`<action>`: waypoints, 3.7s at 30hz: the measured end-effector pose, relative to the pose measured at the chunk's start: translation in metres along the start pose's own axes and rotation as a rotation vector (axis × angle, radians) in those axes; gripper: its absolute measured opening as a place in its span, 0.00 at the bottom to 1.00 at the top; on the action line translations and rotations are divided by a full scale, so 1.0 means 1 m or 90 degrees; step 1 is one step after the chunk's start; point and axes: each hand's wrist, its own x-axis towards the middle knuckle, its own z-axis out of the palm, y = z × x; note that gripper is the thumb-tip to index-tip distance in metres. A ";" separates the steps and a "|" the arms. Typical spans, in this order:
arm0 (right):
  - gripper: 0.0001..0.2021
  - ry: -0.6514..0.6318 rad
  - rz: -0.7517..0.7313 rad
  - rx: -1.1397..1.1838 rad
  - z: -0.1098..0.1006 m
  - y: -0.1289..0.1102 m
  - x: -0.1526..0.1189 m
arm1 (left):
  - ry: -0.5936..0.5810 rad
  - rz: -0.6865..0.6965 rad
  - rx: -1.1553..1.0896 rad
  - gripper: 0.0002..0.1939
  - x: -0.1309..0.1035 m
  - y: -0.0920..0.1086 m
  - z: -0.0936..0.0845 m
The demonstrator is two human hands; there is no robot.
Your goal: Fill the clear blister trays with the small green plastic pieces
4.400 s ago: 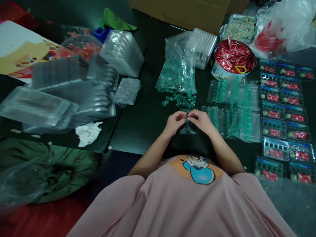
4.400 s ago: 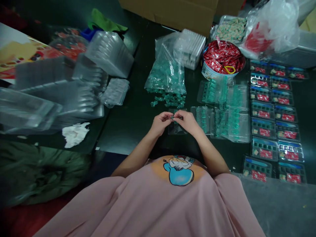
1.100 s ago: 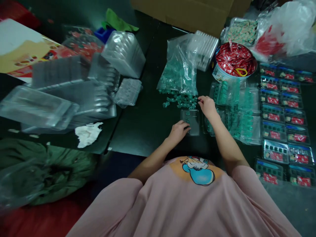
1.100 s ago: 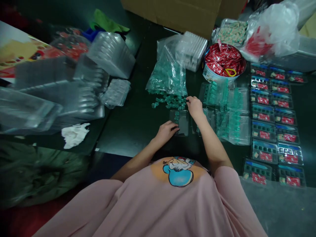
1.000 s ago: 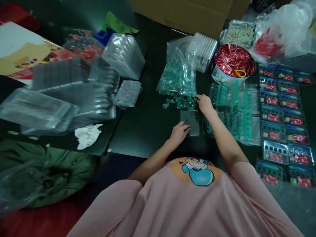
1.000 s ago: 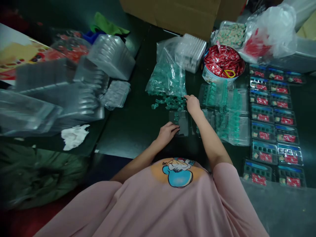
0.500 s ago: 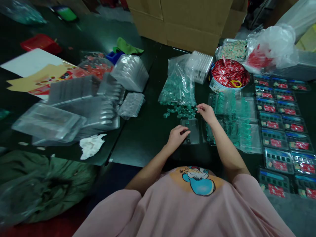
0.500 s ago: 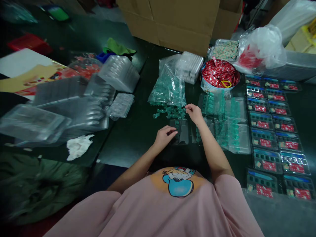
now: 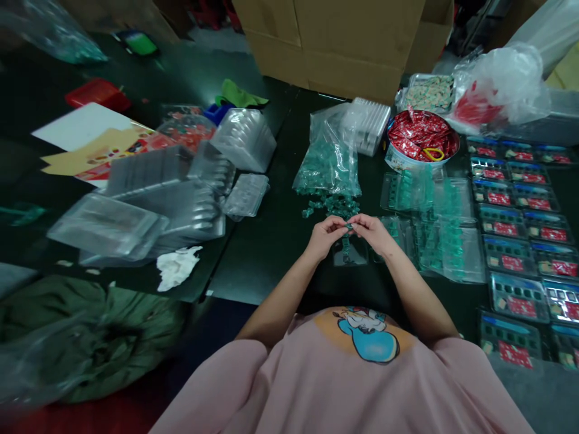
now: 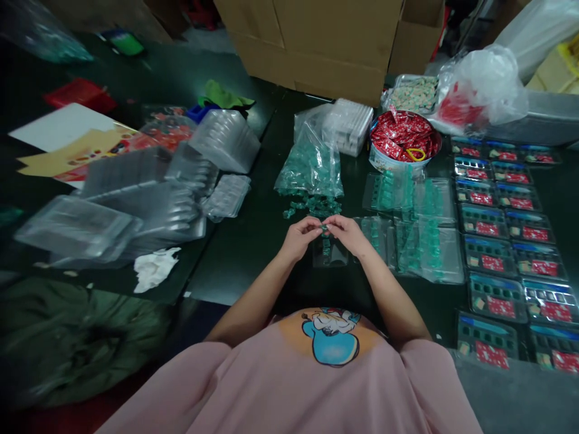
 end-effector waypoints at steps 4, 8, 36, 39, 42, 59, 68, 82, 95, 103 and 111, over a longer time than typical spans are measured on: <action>0.13 -0.051 0.027 0.014 0.003 -0.005 -0.007 | 0.002 -0.043 -0.016 0.14 -0.007 -0.003 -0.003; 0.17 -0.084 0.109 0.066 0.007 -0.005 -0.020 | 0.027 -0.109 -0.022 0.18 -0.021 -0.005 -0.002; 0.21 0.092 0.163 0.230 0.029 0.007 -0.026 | -0.001 -0.080 -0.041 0.18 -0.032 -0.008 0.007; 0.21 0.117 0.173 0.254 0.031 0.009 -0.025 | -0.023 -0.083 0.026 0.17 -0.029 -0.002 0.003; 0.20 0.130 0.181 0.249 0.032 0.011 -0.027 | -0.019 -0.132 0.046 0.18 -0.029 -0.001 -0.001; 0.21 0.015 0.268 0.353 0.034 0.020 -0.038 | 0.026 -0.307 -0.210 0.19 -0.039 -0.003 -0.007; 0.17 0.034 0.255 0.518 0.044 0.020 -0.037 | 0.037 -0.321 -0.372 0.16 -0.043 -0.005 -0.003; 0.17 0.090 0.212 0.437 0.037 0.019 -0.039 | 0.018 -0.198 -0.201 0.16 -0.042 -0.011 -0.004; 0.06 0.123 0.111 -0.220 0.033 0.043 -0.058 | -0.011 -0.036 0.356 0.07 -0.068 -0.031 -0.002; 0.06 0.086 0.102 -0.514 0.038 0.036 -0.058 | -0.034 0.046 0.533 0.06 -0.069 -0.048 0.001; 0.09 0.068 0.078 -0.581 0.035 0.031 -0.063 | -0.065 0.038 0.475 0.06 -0.071 -0.053 0.000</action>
